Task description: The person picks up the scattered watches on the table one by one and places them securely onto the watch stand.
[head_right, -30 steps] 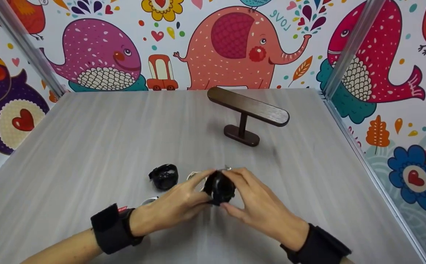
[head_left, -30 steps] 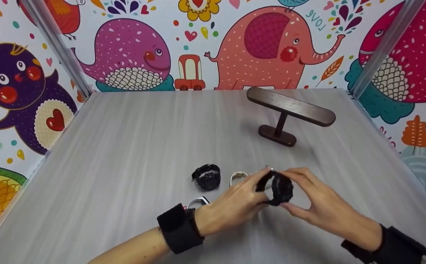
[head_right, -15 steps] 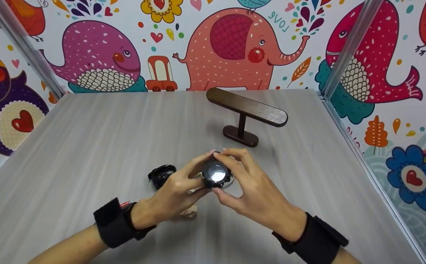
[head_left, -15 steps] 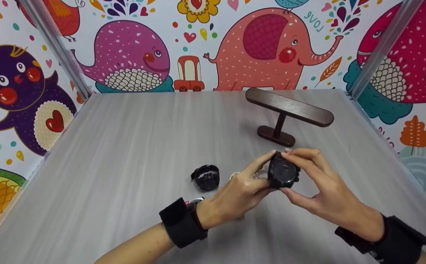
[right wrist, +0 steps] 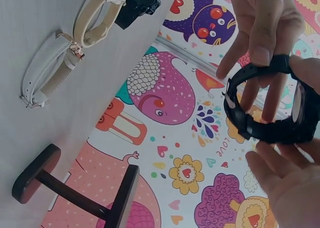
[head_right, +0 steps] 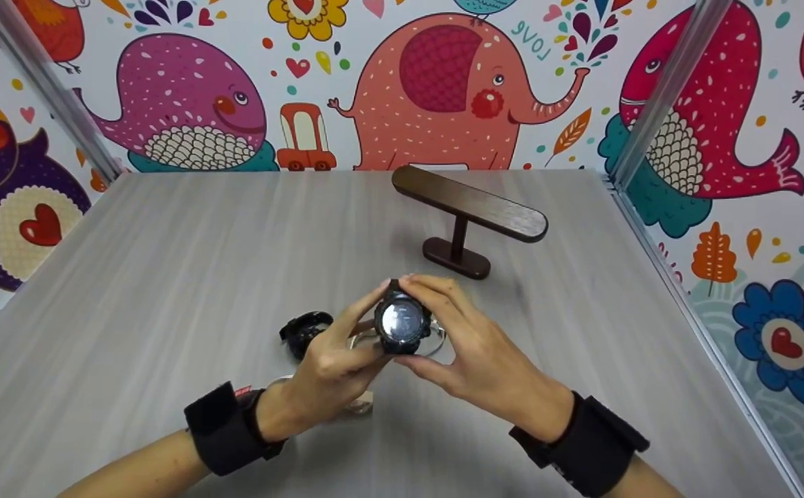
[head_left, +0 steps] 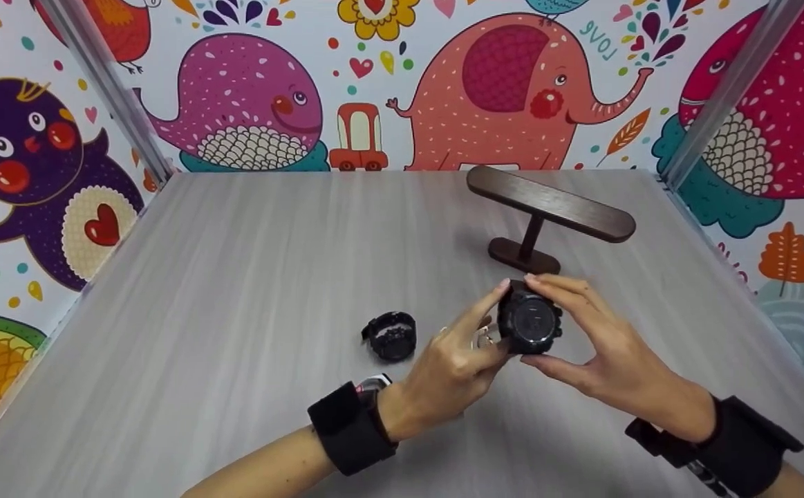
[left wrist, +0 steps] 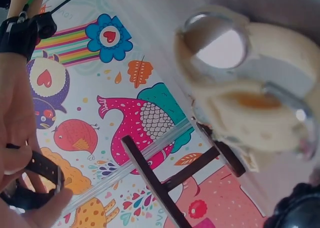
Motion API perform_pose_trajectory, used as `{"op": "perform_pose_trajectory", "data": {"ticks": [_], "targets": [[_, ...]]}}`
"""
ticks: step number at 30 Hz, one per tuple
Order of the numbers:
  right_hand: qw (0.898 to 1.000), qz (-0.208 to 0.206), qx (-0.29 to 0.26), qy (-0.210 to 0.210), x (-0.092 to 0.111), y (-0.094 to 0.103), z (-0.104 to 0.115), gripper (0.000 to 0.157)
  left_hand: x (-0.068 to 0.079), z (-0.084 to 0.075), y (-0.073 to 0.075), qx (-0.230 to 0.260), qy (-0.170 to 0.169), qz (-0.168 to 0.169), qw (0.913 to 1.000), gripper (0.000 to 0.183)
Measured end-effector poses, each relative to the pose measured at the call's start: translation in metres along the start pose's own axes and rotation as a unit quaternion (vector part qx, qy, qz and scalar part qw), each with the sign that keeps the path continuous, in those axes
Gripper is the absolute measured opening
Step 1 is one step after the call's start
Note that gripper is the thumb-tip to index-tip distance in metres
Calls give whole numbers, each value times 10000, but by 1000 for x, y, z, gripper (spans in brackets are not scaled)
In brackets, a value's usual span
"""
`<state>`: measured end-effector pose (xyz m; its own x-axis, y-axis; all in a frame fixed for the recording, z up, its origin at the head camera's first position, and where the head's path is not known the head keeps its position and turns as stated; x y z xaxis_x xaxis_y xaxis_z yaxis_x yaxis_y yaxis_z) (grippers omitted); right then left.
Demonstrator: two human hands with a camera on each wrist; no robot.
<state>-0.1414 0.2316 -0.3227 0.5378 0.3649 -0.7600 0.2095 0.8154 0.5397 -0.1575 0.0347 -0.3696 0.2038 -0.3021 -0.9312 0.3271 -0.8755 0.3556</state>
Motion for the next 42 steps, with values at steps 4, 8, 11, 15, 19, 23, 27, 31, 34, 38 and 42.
{"op": "perform_pose_trajectory", "data": {"ticks": [4, 8, 11, 15, 19, 23, 27, 31, 34, 38, 42], "targets": [[9996, 45, -178, 191, -1, -2, -4, 71, 5, -2, 0, -359, -110, -175, 9991, 13], [9988, -27, -327, 363, -2, -5, -6, 71, 6, -2, 1, -335, -4, -134, 9993, 9], [9987, -46, -329, 388, -3, -7, -8, 71, 6, -1, 2, -219, 141, -19, 9997, 10], [9995, -39, -157, 274, -5, -7, -12, 71, 5, 5, 0, -3, 281, 176, 9994, 11], [9999, -141, 30, -15, -4, -7, -23, 70, 1, 19, -8, 311, 576, 496, 9966, 17], [9990, -255, 210, -295, -2, -6, -37, 76, -5, 38, -20, 398, 974, 974, 9897, 26], [9976, -298, 470, -401, -1, -5, -48, 90, -14, 58, -29, 133, 1222, 1307, 9838, 35], [9953, -429, 604, -617, -1, -1, -58, 89, -27, 79, -36, -348, 951, 1410, 9848, 34], [9929, -477, 686, -843, -1, 4, -65, 87, -35, 95, -41, -635, 635, 1538, 9840, 31], [9899, -583, 831, -985, -2, 10, -76, 86, -47, 117, -47, -821, 736, 2001, 9735, 34], [9808, -737, 975, -1518, -2, 18, -86, 81, -59, 143, -54, -1280, 1054, 2664, 9495, 44]]}}
Point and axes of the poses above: each hand's wrist, its own x-axis away from the middle knuckle, its own y-axis out of the back of the hand, z = x × y, the point moved 2 cm from there along -x, towards the middle knuckle, and after that the axes turned 10 degrees about -z, right-handed, at the moved point
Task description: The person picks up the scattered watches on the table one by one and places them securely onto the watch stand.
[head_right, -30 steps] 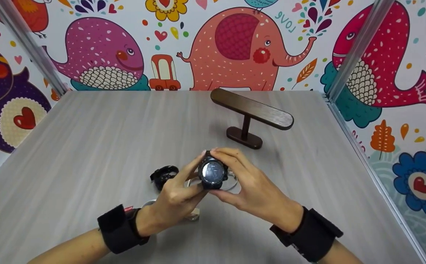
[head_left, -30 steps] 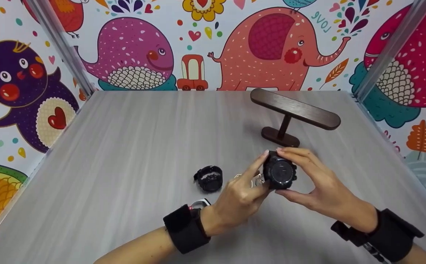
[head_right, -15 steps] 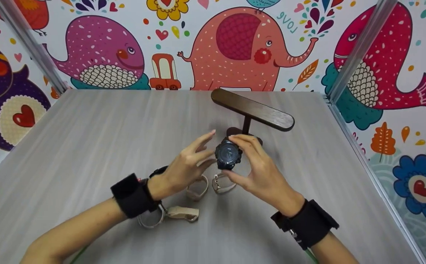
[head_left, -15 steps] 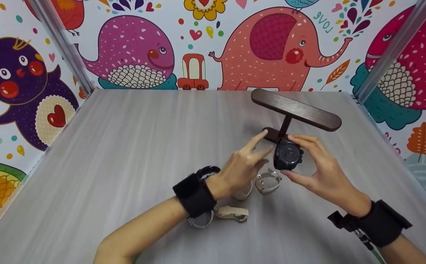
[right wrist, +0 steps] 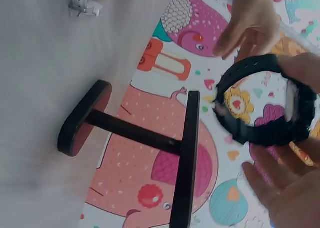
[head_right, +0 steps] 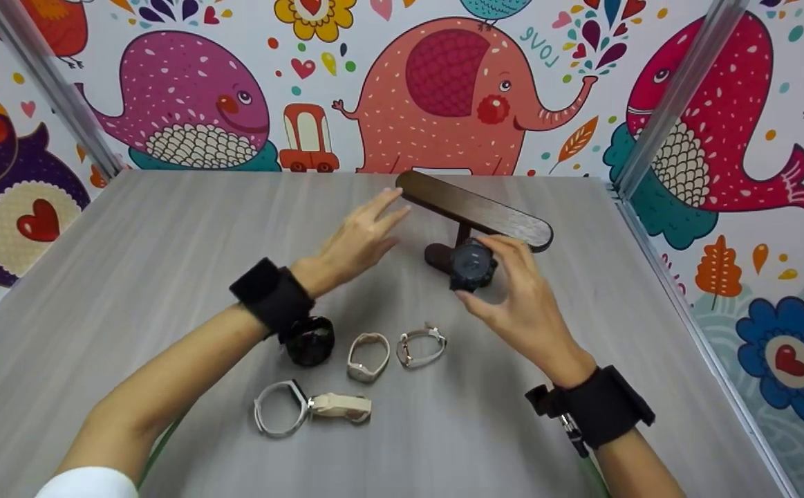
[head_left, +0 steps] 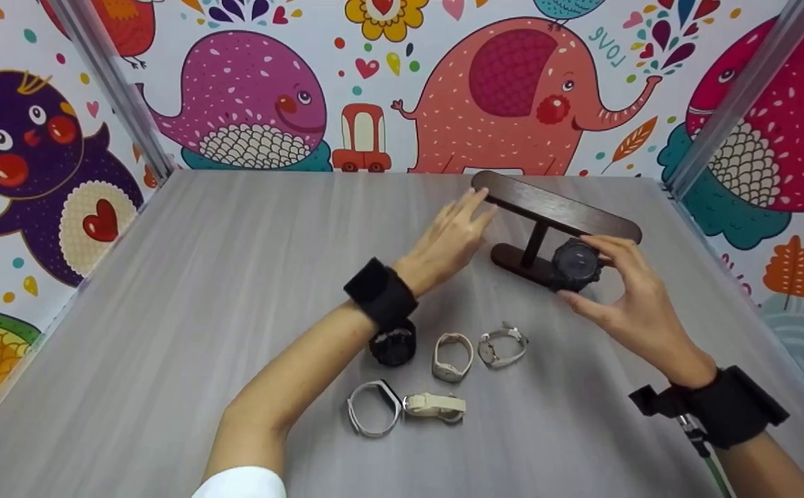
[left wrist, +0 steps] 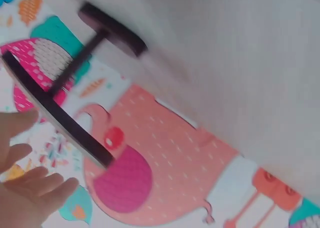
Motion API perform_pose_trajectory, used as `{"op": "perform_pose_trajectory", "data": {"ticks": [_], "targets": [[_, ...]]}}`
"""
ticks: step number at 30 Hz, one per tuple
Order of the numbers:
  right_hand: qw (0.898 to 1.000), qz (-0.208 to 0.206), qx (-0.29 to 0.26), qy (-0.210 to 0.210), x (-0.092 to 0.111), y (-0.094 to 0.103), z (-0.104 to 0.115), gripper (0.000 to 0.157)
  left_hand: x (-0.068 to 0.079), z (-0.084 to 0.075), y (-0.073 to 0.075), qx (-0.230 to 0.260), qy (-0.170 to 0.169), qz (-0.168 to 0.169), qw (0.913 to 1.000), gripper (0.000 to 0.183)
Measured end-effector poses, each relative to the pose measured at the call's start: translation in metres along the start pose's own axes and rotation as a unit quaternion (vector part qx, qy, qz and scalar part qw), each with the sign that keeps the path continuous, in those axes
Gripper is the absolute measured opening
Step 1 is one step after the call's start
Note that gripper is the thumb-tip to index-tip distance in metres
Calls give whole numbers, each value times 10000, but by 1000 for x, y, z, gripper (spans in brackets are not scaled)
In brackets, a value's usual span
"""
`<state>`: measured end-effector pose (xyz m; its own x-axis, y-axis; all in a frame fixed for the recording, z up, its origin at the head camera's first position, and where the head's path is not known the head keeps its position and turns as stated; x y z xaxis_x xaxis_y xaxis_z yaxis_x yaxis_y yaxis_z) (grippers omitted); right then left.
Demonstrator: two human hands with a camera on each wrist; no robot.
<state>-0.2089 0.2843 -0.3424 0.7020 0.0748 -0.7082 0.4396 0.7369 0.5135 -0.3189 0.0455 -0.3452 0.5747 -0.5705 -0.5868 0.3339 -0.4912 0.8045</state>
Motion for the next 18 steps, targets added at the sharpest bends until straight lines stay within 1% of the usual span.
{"op": "perform_pose_trajectory", "data": {"ticks": [2, 4, 8, 10, 12, 15, 18], "targets": [[9993, -32, 129, -339, 0, 4, -5, 78, -8, 11, -4, -240, 183, 273, 9992, 49], [9980, -75, 251, -580, 0, 9, -10, 77, -14, 21, -7, -386, 325, 439, 9978, 53], [9956, -235, 498, -762, -1, 16, -22, 75, -22, 37, -13, -212, 545, 576, 9966, 59], [9940, -342, 629, -827, -1, 19, -29, 74, -25, 40, -17, -62, 633, 606, 9961, 60], [9925, -442, 750, -863, -1, 22, -34, 74, -29, 40, -20, -27, 692, 640, 9955, 59], [9904, -534, 896, -911, -1, 25, -38, 73, -39, 38, -22, -46, 789, 665, 9947, 59], [9894, -656, 986, -841, -3, 28, -41, 73, -52, 36, -21, -28, 868, 728, 9936, 62]]}}
Point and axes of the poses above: each hand's wrist, its own x-axis away from the middle knuckle, its own y-axis out of the back of the hand, z = x × y, the point moved 2 cm from there along -x, towards the middle knuckle, and after that the axes turned 10 degrees about -z, right-handed, at the moved point
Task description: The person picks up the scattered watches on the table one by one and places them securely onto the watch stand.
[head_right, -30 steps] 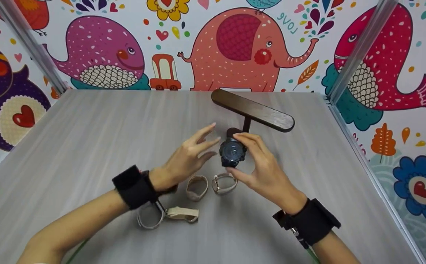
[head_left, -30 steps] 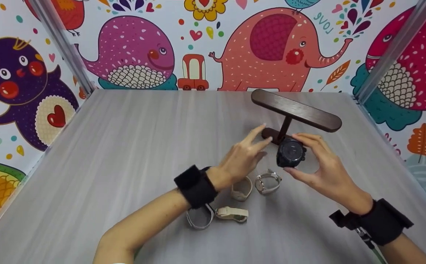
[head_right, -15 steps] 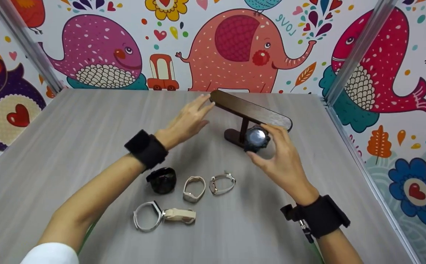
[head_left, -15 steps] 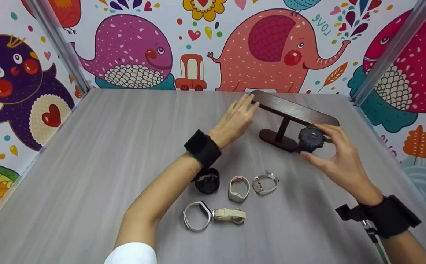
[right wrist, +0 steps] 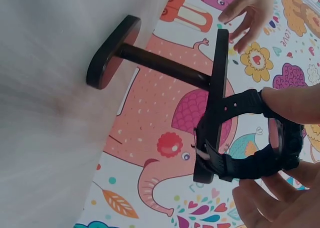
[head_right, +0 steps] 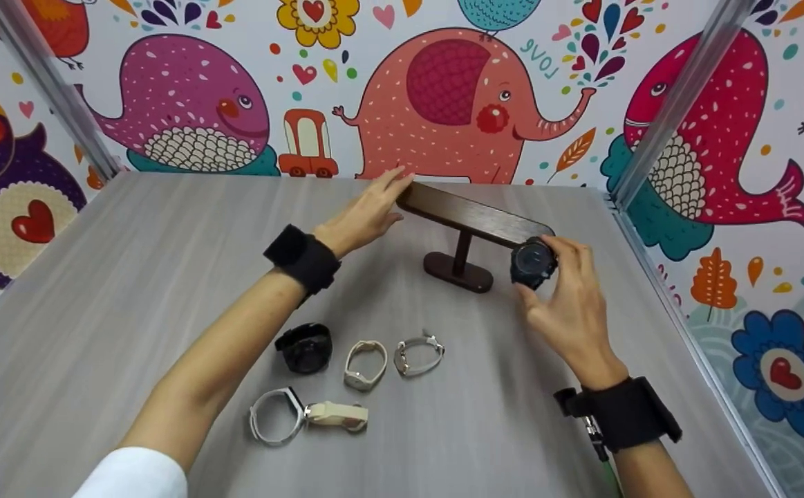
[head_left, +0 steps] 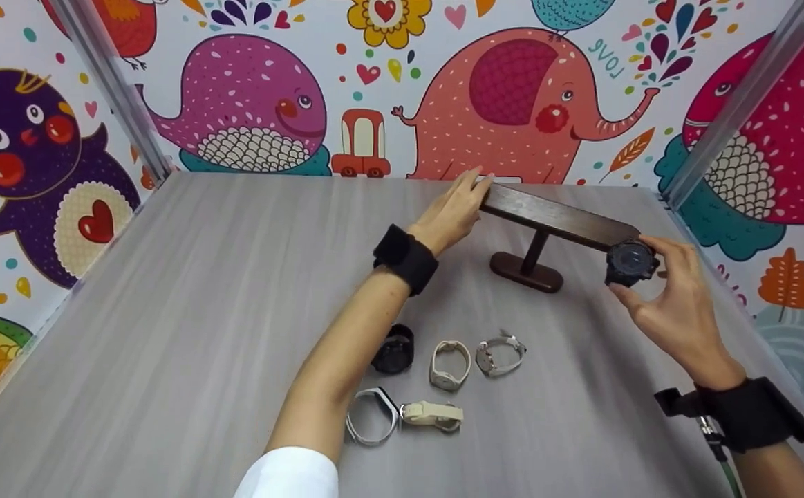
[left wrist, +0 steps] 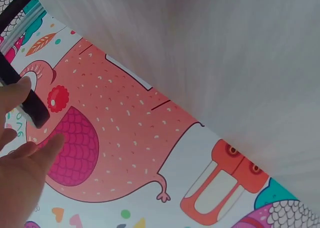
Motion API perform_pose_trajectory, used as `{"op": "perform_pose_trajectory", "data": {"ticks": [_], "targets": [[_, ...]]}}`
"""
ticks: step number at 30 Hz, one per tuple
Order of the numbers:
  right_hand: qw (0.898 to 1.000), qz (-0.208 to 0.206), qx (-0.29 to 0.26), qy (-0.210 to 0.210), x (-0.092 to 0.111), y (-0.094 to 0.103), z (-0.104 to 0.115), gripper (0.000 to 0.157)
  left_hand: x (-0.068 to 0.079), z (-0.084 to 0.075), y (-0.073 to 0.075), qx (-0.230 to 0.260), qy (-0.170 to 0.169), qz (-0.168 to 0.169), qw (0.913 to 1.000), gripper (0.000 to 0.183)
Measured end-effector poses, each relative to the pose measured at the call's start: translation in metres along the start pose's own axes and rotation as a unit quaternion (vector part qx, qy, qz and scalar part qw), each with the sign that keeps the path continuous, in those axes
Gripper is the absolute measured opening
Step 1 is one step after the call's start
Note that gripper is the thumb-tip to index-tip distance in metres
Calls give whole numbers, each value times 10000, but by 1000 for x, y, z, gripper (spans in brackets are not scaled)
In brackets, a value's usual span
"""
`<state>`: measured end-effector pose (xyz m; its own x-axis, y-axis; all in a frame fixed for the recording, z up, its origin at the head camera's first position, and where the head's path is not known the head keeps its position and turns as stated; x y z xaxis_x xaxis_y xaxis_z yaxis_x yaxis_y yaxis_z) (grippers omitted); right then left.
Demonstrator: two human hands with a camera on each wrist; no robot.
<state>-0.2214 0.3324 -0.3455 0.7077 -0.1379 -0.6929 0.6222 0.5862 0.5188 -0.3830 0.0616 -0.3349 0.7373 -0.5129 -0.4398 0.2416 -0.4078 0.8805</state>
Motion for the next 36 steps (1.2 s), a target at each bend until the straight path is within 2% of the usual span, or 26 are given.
{"op": "perform_pose_trajectory", "data": {"ticks": [5, 9, 17, 25, 32, 36], "targets": [[9998, -201, 34, 68, -1, 3, -7, 72, -8, -4, 0, -60, -5, 215, 9997, 62], [9996, -230, 148, -66, -5, 6, -15, 70, -10, -1, -3, -121, -37, 286, 9995, 57], [9987, 253, 258, -360, -16, 1, -35, 69, -7, 7, -7, 139, -46, 345, 9993, 54], [9959, 767, 89, -469, -25, -10, -51, 71, -16, 1, -5, 178, -173, 341, 9991, 48], [9949, 944, -26, -357, -33, -14, -56, 68, -19, 1, -7, 258, 15, 434, 9987, 48], [9930, 1118, -100, -372, -39, -15, -54, 68, -20, 2, -6, 422, -23, 449, 9981, 49]]}}
Point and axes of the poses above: each hand's wrist, its own x-axis away from the middle knuckle, its own y-axis out of the back of the hand, z = x × y, the point moved 2 cm from there along -x, towards the middle knuckle, and after that the axes turned 10 degrees about -z, right-handed, at the moved point
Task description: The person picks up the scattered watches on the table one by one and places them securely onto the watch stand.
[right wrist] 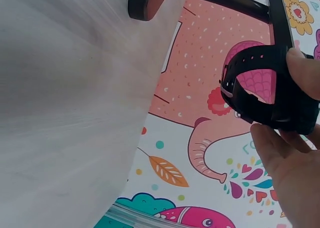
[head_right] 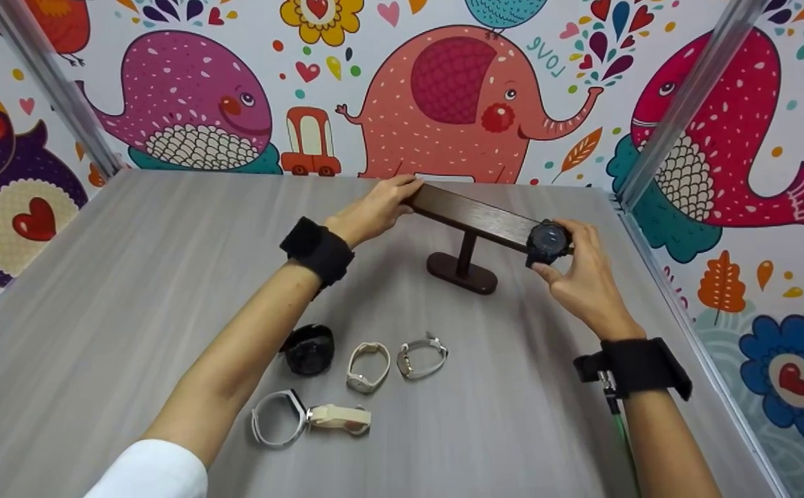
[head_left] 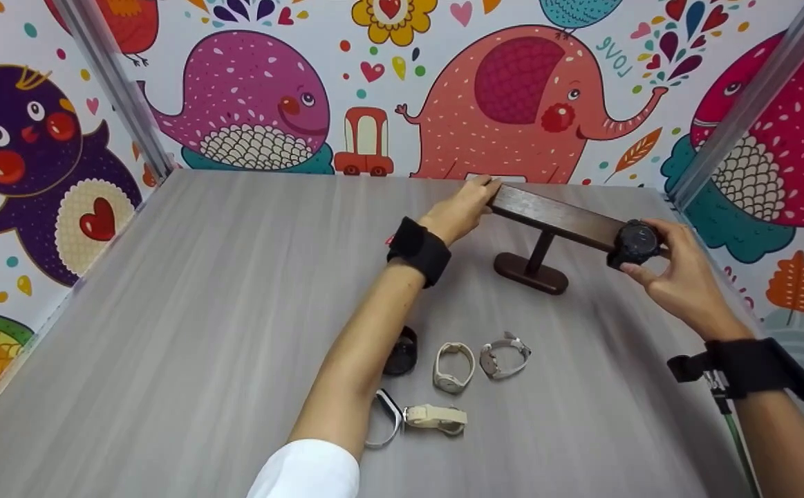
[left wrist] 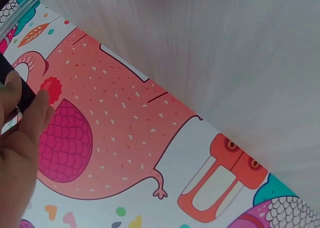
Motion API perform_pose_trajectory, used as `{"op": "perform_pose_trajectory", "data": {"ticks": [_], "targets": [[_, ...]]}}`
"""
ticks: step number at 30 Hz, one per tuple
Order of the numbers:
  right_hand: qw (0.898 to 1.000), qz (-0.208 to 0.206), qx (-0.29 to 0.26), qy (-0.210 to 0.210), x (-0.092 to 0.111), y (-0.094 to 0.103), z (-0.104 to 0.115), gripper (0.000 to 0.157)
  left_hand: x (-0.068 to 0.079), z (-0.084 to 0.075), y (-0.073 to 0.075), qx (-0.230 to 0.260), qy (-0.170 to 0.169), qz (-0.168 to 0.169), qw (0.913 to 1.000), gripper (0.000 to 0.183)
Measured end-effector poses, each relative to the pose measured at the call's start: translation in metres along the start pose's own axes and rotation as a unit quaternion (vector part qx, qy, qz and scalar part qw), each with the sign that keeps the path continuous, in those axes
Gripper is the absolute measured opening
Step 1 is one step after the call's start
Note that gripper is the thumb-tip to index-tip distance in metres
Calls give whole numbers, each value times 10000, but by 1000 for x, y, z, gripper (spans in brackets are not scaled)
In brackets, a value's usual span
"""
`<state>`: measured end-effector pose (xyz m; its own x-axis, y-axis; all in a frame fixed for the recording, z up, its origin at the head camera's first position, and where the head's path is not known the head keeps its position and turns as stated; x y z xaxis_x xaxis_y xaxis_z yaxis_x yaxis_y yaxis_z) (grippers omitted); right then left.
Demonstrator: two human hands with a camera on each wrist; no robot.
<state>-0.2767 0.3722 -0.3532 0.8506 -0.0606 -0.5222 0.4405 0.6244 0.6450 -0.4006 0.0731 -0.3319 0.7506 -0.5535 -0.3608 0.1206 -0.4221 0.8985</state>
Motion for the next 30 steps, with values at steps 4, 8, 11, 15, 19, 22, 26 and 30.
{"op": "perform_pose_trajectory", "data": {"ticks": [4, 8, 11, 15, 19, 22, 26, 30], "targets": [[9997, 196, 103, -60, -4, 4, 3, 69, -2, -2, 2, 73, -62, -11, 10000, 48], [9990, 374, 191, -142, -7, 7, 4, 71, -4, -2, 4, 98, -27, -38, 9999, 48], [9986, 443, 232, -148, -8, 6, 5, 71, -3, -2, 3, 143, -27, -39, 9999, 48], [9983, 506, 260, -106, -9, 2, 5, 71, 0, 0, -1, 204, 34, -37, 9998, 50], [9976, 625, 281, -74, -13, -4, 6, 72, 3, 3, -3, 225, 47, -74, 9997, 49], [9975, 638, 312, -3, -18, -8, 9, 72, 3, 3, -1, 190, 19, -128, 9997, 46], [9977, 581, 300, 191, -23, -13, 15, 71, 2, 1, 2, 128, 41, -168, 9998, 41], [9973, 572, 351, 309, -27, -22, 22, 69, 2, 0, 1, 101, -11, -150, 9998, 41]]}}
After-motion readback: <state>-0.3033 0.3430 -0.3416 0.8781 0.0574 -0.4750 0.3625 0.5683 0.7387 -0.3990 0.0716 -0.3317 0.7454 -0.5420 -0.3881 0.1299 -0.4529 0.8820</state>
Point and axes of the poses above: each hand's wrist, its own x-axis away from the middle knuckle, its own y-axis out of the back of the hand, z = x × y, the point moved 2 cm from there along -x, towards the middle knuckle, and after that the axes turned 10 degrees about -z, right-handed, at the moved point
